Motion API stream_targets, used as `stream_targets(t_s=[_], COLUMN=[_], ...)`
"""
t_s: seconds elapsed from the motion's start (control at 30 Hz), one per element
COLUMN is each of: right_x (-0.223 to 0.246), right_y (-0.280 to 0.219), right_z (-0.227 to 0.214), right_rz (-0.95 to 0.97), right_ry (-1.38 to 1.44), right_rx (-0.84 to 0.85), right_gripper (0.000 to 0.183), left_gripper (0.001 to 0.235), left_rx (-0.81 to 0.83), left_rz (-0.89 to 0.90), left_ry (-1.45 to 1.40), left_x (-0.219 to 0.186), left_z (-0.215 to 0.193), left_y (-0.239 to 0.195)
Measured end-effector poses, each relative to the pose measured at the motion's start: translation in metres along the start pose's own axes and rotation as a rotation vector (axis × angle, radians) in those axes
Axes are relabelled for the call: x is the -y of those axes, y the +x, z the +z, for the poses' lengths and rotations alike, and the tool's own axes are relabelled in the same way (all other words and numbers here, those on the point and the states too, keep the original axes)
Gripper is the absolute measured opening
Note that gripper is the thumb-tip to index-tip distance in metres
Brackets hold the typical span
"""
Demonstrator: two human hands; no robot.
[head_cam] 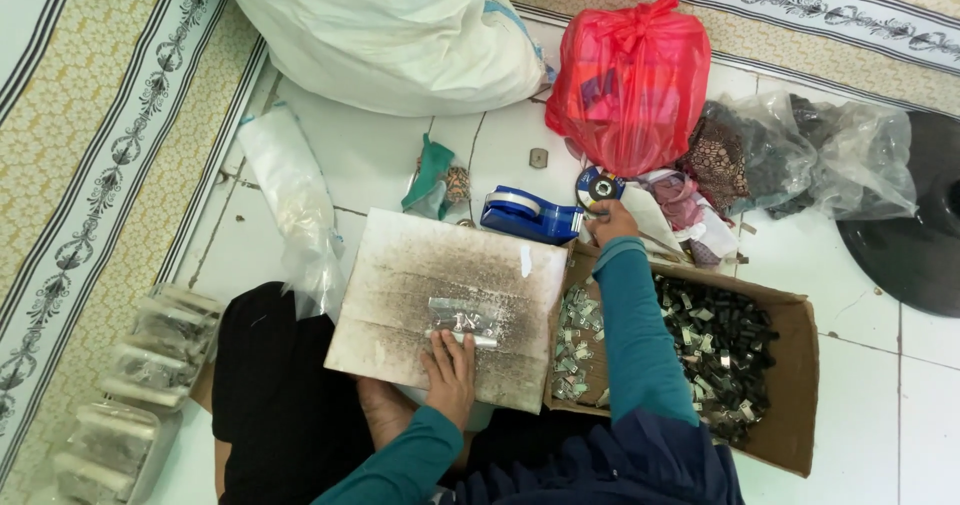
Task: The person is sorting small metal pieces from a large box and packaging them into smaller individual plastic bags.
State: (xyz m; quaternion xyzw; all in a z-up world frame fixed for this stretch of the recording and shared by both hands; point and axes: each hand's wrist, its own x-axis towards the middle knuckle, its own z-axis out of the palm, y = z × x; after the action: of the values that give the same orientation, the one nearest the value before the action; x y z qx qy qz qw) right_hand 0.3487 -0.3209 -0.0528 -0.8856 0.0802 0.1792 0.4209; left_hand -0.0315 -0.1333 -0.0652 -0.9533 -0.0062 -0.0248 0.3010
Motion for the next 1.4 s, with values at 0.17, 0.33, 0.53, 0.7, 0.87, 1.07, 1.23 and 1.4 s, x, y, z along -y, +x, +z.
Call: stream_targets(t_s=[0.17,0.33,0.53,0.7,0.87,1.07,1.23,1.4], right_x=[-0.026,-0.028,-0.001,-0.024,0.015,0.067,0.066,0.076], right_y=[0.04,0.06,0.012,0.0,-0.07,-0.198,-0.23,-0.234], right_z=[0.022,0.03,0.002,-0.008,-0.004,0.043,0.09,0.114], right_rz=[-0.021,0.07,-0.092,-0.213,-0.341,-0.421,-0.481,-0.571], right_ry=[-0.21,-0.428,-0.051,0.427,0.446,0.194,-0.255,-0.567], right_rx=[-0.071,-0.014,-0.224,-0.153,0.014,0.477,0.586,0.595], right_gripper=[0.035,0.046,0.027,0.037,0.053,0.065,0.063,0.067], left_gripper=[0.057,0.059,0.056,0.055,0.062,0.06,0.061,0.061], left_rx=[0.006,0.026,-0.014,-0.014,-0.076,-0.047,0.021,0.049], left_rz=[0.02,0.031,-0.025,-0.016,0.021,0.006,0.036,0.084], left_ry=[-0.012,-0.008,-0.051,-0.089,-0.193,-0.262,-0.344,-0.341], left_x=[0.004,0.008,0.002,0.003,0.011,0.011,0.015,0.007], left_z=[-0.004,-0.009,-0.001,0.0,0.0,-0.001,-0.008,0.002], left_y=[-0.001,0.0,0.0,-0.002,-0.001,-0.004,-0.006,-0.003])
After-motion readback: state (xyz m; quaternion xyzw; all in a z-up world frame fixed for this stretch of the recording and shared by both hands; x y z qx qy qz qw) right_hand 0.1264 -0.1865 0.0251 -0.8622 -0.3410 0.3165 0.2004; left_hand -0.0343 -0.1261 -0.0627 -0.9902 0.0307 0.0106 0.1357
